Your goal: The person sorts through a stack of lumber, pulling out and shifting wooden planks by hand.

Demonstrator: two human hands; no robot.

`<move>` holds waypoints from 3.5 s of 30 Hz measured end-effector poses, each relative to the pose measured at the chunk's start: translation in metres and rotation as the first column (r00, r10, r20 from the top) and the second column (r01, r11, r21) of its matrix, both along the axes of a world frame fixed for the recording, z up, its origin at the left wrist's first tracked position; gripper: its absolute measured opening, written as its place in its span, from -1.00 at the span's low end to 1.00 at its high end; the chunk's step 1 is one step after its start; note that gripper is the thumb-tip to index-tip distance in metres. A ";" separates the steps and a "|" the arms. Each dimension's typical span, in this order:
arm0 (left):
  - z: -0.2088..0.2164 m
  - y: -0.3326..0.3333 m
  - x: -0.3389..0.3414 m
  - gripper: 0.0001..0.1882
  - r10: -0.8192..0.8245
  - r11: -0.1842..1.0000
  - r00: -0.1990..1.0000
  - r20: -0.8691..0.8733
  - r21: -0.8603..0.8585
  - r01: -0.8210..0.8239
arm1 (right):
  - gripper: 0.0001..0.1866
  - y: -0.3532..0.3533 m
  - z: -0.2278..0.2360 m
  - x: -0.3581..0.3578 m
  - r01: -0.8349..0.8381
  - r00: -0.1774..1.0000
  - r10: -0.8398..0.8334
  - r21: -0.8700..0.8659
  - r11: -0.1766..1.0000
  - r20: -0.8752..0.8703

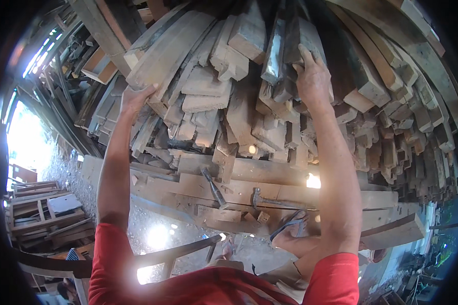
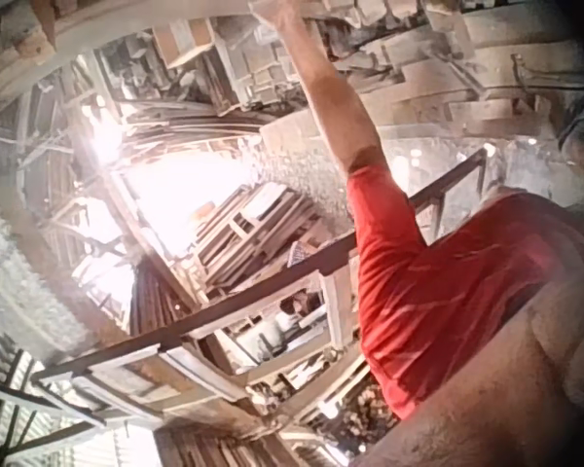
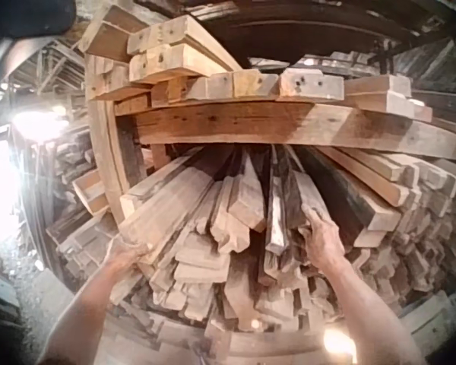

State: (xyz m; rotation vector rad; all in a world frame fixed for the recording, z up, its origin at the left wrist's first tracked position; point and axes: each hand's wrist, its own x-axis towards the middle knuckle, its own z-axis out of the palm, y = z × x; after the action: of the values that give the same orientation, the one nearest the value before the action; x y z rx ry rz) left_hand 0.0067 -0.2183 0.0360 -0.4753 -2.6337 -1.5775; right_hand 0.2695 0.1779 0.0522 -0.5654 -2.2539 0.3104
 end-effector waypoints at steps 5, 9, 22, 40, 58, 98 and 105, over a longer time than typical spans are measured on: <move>-0.009 -0.015 -0.022 -0.38 -0.121 0.993 0.987 0.103 0.008 0.120 | -0.44 0.005 -0.006 -0.005 -0.009 1.000 0.010 0.084 0.996 -0.006; 0.002 0.004 0.017 -0.49 -0.147 0.982 0.988 -0.042 -0.123 0.141 | -0.45 0.005 -0.006 -0.004 0.031 1.000 -0.031 0.129 0.991 -0.007; -0.009 -0.080 0.286 -0.19 -0.002 0.834 0.920 -0.392 -0.508 -0.215 | -0.44 0.010 -0.005 0.000 0.019 1.000 -0.017 0.101 0.995 -0.016; -0.057 -0.137 0.233 -0.08 -0.182 0.981 0.836 -0.517 -0.147 0.123 | -0.60 -0.314 -0.015 0.033 -0.753 0.640 0.732 0.382 0.536 0.235; 0.160 0.130 0.341 -0.39 -0.305 0.868 0.399 -0.865 -0.080 0.490 | -0.18 -0.103 0.201 0.212 -0.331 0.942 0.334 0.236 0.914 0.029; 0.101 0.132 0.320 -0.68 -0.663 0.592 -0.068 -0.745 -0.578 0.561 | -0.41 -0.138 0.062 0.195 0.034 0.993 -0.082 -0.485 0.874 -0.079; 0.135 0.107 0.279 -0.72 -0.748 0.503 -0.121 -0.652 -0.676 0.539 | -0.37 -0.180 0.095 0.172 0.021 0.999 -0.032 -0.511 0.859 -0.012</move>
State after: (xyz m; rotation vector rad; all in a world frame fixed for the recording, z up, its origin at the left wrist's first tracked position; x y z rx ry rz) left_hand 0.2861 -0.1109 0.1712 -2.2162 -1.4276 -0.4870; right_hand 0.4414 -0.0020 0.1470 -0.8599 -2.1359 0.9157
